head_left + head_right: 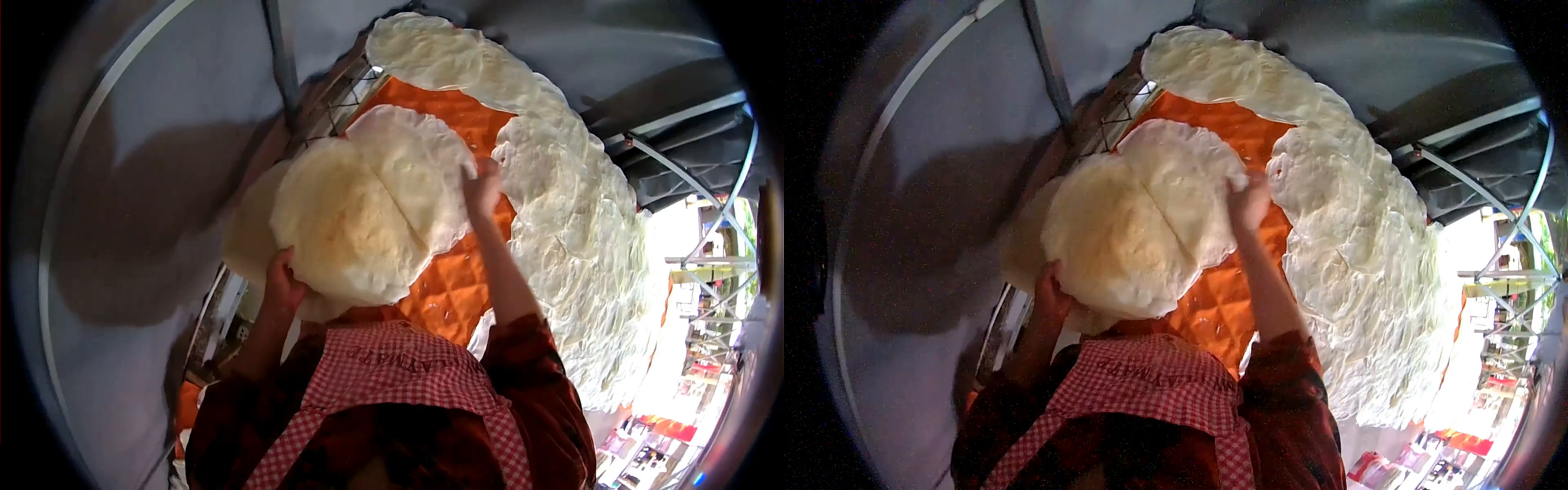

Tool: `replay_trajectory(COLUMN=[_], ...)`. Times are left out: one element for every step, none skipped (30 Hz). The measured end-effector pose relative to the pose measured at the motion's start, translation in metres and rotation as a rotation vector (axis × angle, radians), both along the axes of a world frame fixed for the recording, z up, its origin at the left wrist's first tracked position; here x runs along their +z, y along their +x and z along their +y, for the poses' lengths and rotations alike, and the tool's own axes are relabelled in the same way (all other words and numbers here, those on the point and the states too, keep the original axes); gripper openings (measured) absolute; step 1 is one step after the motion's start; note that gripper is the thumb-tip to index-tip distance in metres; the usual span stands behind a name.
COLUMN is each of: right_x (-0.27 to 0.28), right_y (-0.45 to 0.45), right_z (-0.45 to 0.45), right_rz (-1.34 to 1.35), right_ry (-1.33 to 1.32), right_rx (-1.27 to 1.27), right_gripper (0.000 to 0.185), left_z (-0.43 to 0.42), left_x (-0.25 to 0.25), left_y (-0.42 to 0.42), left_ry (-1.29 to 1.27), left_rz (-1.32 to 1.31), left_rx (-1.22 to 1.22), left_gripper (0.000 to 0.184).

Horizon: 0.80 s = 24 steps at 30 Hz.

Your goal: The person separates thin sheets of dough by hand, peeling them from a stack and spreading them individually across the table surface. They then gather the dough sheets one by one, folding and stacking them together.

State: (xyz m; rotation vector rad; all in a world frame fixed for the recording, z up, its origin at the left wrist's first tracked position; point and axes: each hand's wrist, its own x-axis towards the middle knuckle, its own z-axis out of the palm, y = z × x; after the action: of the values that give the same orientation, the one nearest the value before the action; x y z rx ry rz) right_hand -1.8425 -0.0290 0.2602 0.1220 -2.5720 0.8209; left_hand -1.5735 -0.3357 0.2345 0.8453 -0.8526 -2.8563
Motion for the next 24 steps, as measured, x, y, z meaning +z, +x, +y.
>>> replay_trajectory(right_x=[-0.050,-0.071,-0.108,-0.108,-0.102,-0.098,-0.105,-0.112,-0.043,0.034,0.069,0.104,0.123,0.130,0.124,0.115,0.103,0.092,0.087,0.084,0.081,0.079,0.077,0.075], right_y=[-0.033,-0.053,-0.075,-0.068,-0.074,-0.084,-0.093,-0.104,-0.073,-0.038,-0.012,0.014,0.043,0.071,0.098,0.122,0.144,0.160,0.168,0.174,0.178,0.180,0.182,0.182], right_z=[0.045,0.068,0.097,0.091,0.088,0.089,0.094,0.099,0.058,0.012,-0.013,-0.038,-0.061,-0.081,-0.096,-0.110,-0.120,-0.127,-0.132,-0.135,-0.136,-0.136,-0.134,-0.133], right_rz=[-0.081,-0.377,-0.592,-0.366,-0.550,-0.736,-0.725,-0.726,-0.707,-0.689,-0.603,-0.510,-0.376,-0.238,-0.289,-0.338,-0.375,-0.411,-0.485,-0.560,-0.636,-0.612,-0.585,-0.556], right_ry=[0.150,0.142,0.111,0.290,0.238,0.189,-0.081,-0.355,-0.377,-0.401,-0.351,-0.307,-0.194,-0.077,-0.032,0.012,0.108,0.205,0.191,0.177,0.163,0.146,0.129,0.110], right_rx=[-0.112,-0.214,-0.164,-0.179,-0.102,-0.028,0.081,0.189,0.248,0.309,0.433,0.552,0.670,0.780,0.817,0.855,0.905,0.953,0.919,0.885,0.850,0.840,0.829,0.815], right_gripper=[0.047,0.061,0.071,0.066,0.061,0.055,0.047,0.039,0.034,0.029,0.021,0.013,0.013,0.014,0.018,0.023,0.028,0.034,0.035,0.037,0.038,0.039,0.040,0.041], left_z=[0.005,0.007,0.009,0.009,0.007,0.005,0.004,0.002,0.002,0.001,0.003,0.005,0.007,0.011,0.016,0.019,0.019,0.018,0.017,0.016,0.014,0.014,0.013,0.013], left_x=[0.017,0.024,0.030,0.032,0.027,0.018,0.008,0.001,-0.006,-0.011,-0.009,-0.003,0.005,0.019,0.037,0.046,0.045,0.043,0.040,0.036,0.031,0.027,0.025,0.023], left_y=[-0.004,-0.005,-0.003,0.000,0.002,0.005,0.009,0.013,0.013,0.014,0.014,0.012,0.008,0.004,-0.001,-0.005,-0.007,-0.010,-0.011,-0.012,-0.013,-0.014,-0.014,-0.015], left_ry=[0.088,0.197,0.306,0.413,0.437,0.461,0.488,0.465,0.445,0.426,0.373,0.319,0.265,0.250,0.239,0.225,0.204,0.181,0.161,0.172,0.184,0.194,0.186,0.177], left_rz=[0.013,0.031,0.049,0.068,0.082,0.095,0.109,0.121,0.137,0.153,0.192,0.231,0.273,0.275,0.277,0.281,0.277,0.276,0.274,0.268,0.260,0.250,0.243,0.239], left_rx=[0.049,0.062,0.079,0.102,0.112,0.121,0.126,0.119,0.107,0.092,0.059,0.019,-0.028,-0.033,-0.040,-0.045,-0.064,-0.083,-0.099,-0.091,-0.082,-0.073,-0.071,-0.071], left_gripper=[0.056,0.056,0.056,0.056,0.057,0.057,0.058,0.057,0.056,0.055,0.054,0.053,0.053,0.053,0.054,0.056,0.057,0.058,0.059,0.056,0.054,0.051,0.051,0.052])
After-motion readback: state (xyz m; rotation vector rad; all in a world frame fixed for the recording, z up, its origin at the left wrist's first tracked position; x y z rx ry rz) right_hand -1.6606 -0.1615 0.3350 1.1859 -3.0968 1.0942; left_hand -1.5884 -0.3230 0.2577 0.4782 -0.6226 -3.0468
